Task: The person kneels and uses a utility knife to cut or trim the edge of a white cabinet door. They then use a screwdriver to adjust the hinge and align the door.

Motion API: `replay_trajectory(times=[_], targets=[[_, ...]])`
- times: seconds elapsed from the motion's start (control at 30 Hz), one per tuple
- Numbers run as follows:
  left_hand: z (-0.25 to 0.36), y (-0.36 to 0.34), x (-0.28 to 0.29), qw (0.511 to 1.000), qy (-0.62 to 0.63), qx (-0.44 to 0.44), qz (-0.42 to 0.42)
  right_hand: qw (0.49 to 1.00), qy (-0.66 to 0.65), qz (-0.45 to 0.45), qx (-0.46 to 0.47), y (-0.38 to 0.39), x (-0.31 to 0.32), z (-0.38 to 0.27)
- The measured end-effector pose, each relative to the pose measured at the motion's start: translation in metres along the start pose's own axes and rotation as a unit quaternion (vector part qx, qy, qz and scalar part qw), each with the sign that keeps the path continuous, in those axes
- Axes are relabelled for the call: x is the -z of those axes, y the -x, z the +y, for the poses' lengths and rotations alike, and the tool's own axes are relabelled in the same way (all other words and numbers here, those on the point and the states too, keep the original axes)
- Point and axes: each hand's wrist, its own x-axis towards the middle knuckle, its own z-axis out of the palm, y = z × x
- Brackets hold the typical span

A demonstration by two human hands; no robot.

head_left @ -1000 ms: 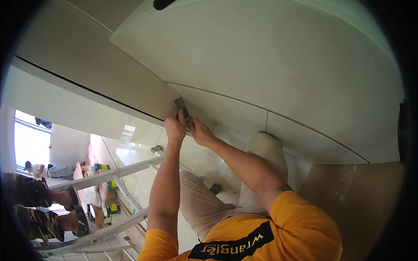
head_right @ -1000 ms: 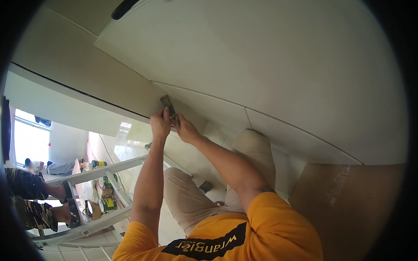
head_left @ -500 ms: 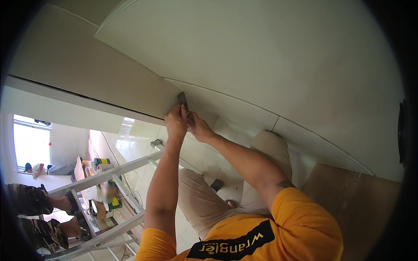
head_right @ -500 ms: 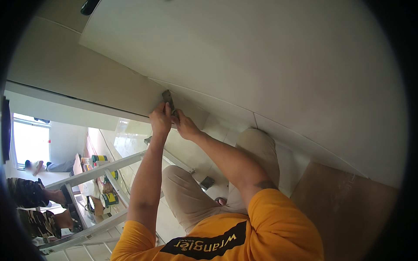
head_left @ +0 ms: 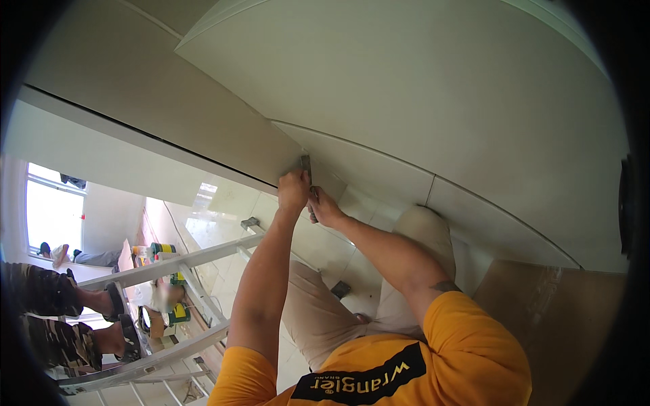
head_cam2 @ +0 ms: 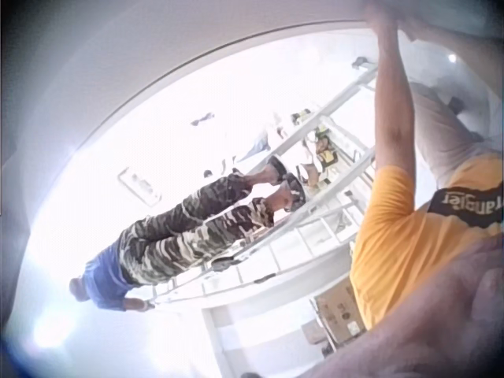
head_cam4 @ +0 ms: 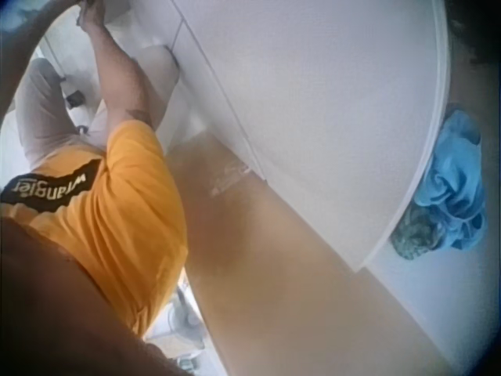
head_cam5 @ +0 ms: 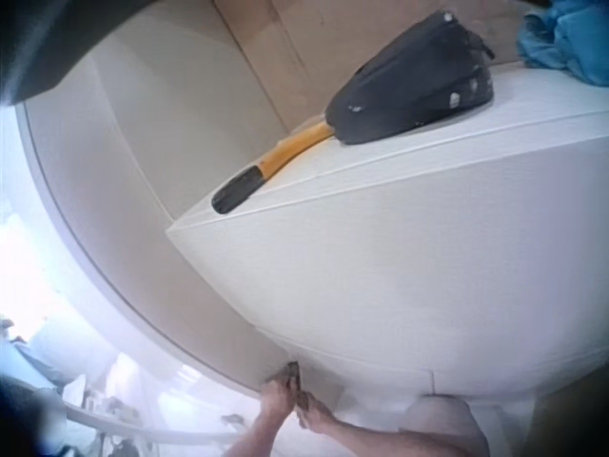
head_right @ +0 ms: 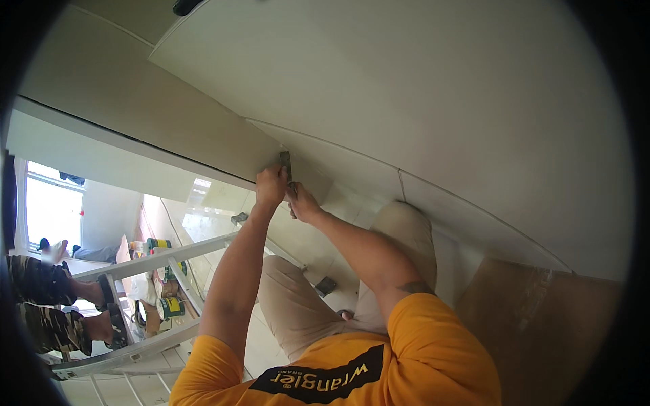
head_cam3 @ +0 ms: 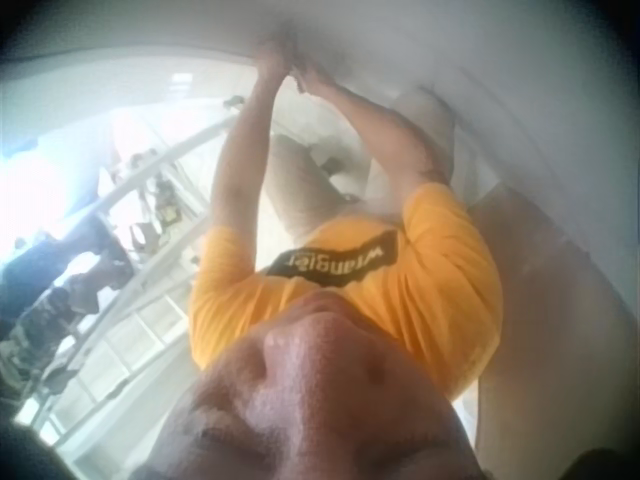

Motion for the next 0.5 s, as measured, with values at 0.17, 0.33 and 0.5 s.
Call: replay_trajectory(times=[0.17, 0.33, 0.5], targets=[[0.003, 0.007, 0.018, 0.998, 0.026, -0.033, 0.057, 0.947, 0.217, 0.085, 0.220, 0.004, -0.006, -0.005], [0.012, 0.002, 0.045, 0.999, 0.015, -0.020, 0.043, 0.951, 0.216, 0.050, 0.215, -0.008, -0.005, -0.021], [0.017, -0.003, 0.038, 0.999, 0.025, -0.002, 0.041, 0.954, 0.222, 0.053, 0.196, -0.007, -0.001, -0.032]])
